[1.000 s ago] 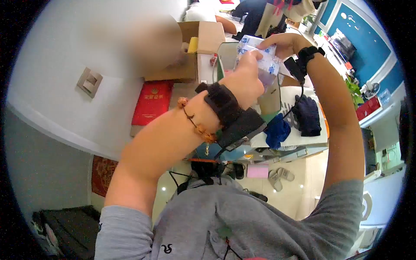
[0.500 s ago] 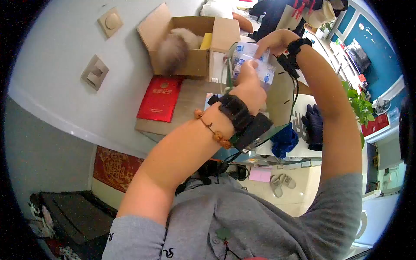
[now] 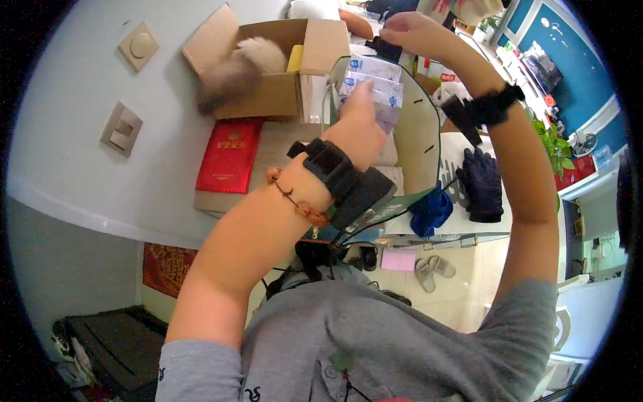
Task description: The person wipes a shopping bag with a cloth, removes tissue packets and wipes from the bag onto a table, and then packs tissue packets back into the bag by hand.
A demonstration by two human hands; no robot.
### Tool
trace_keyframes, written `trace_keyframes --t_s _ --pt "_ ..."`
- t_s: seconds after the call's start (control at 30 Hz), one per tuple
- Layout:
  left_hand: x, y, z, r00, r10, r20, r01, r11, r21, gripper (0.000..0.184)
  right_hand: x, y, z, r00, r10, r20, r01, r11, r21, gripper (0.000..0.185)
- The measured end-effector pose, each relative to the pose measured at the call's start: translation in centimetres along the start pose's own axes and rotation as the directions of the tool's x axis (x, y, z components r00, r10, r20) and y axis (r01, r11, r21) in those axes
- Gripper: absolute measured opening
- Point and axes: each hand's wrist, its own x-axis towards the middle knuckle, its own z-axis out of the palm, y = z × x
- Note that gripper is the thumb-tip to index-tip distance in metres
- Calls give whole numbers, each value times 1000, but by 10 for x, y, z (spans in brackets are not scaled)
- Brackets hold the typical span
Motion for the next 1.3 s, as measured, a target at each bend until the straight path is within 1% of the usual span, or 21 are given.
trace_keyframes --t_s 0.03,0.1,0.17,0.23,0.33,0.37,0.43,0.5,0.53,0.6,0.77,0.8,0.87,0.97,1.07,1.1,1.13,1.2,1.23,1.27,1.3 --pt "2 -2 0 1000 5 -4 -5 1000 8 40 -7 -2 4 973 232 17 -233 967 107 49" --pt "-2 4 4 1000 17 -11 -16 999 28 42 -28 -2 21 925 312 215 -379 776 505 48" --pt "-6 5 4 1000 10 5 -10 1000 25 38 -52 -14 39 864 351 362 -493 438 752 48" --pt "-23 10 8 999 -11 47 9 999 36 41 -66 -47 51 793 395 464 -521 46 852 49" --pt "-66 25 18 985 -70 158 57 995 83 57 -48 -27 75 850 313 425 -439 -26 898 52" --pt "-75 32 18 977 -92 193 74 992 99 62 -39 -17 79 831 339 440 -465 -10 885 47" --pt "-81 56 10 979 -107 173 90 991 100 68 -30 -18 75 816 350 460 -481 -30 876 45" --pt "-90 77 1 997 -12 79 5 996 85 68 -30 -41 70 812 378 445 -438 -109 892 42" --pt "-94 85 -5 999 36 30 -39 996 81 68 -27 -43 73 834 358 420 -412 -103 906 42" --pt "-97 95 -25 986 151 64 -155 986 66 62 -24 -45 79 871 320 373 -361 -96 927 41" --pt "-92 106 -89 913 408 3 -403 900 168 40 -18 -38 79 868 388 310 -325 -29 945 39" --pt "-89 109 -107 914 405 22 -397 884 248 40 -20 -36 76 863 413 291 -313 -15 950 40" --pt "-81 111 -153 917 395 47 -380 833 402 40 -41 -38 55 918 347 192 -258 155 954 42" --pt "-75 101 -212 963 266 -34 -218 850 480 41 -51 10 39 980 191 -61 -20 397 918 44" --pt "-61 82 -258 989 136 -56 -85 840 536 55 -117 -40 19 845 163 -509 291 659 694 49" --pt "-55 75 -263 993 103 -59 -54 834 549 58 -138 -88 18 858 216 -467 212 679 703 49" --pt "-50 69 -262 996 68 -61 -21 825 565 61 -160 -106 24 915 123 -385 186 719 670 45" --pt "-46 66 -235 997 72 -10 -46 724 688 68 -190 -135 39 990 -114 -88 142 669 730 45" --pt "-38 66 -228 997 76 31 -74 677 732 70 -204 -149 46 972 -226 66 102 657 747 45" --pt "-30 66 -221 994 76 75 -106 627 772 72 -207 -153 58 899 -380 217 105 669 736 46" --pt "-22 65 -217 993 26 112 -103 634 766 70 -208 -156 79 866 -388 314 34 674 738 49"
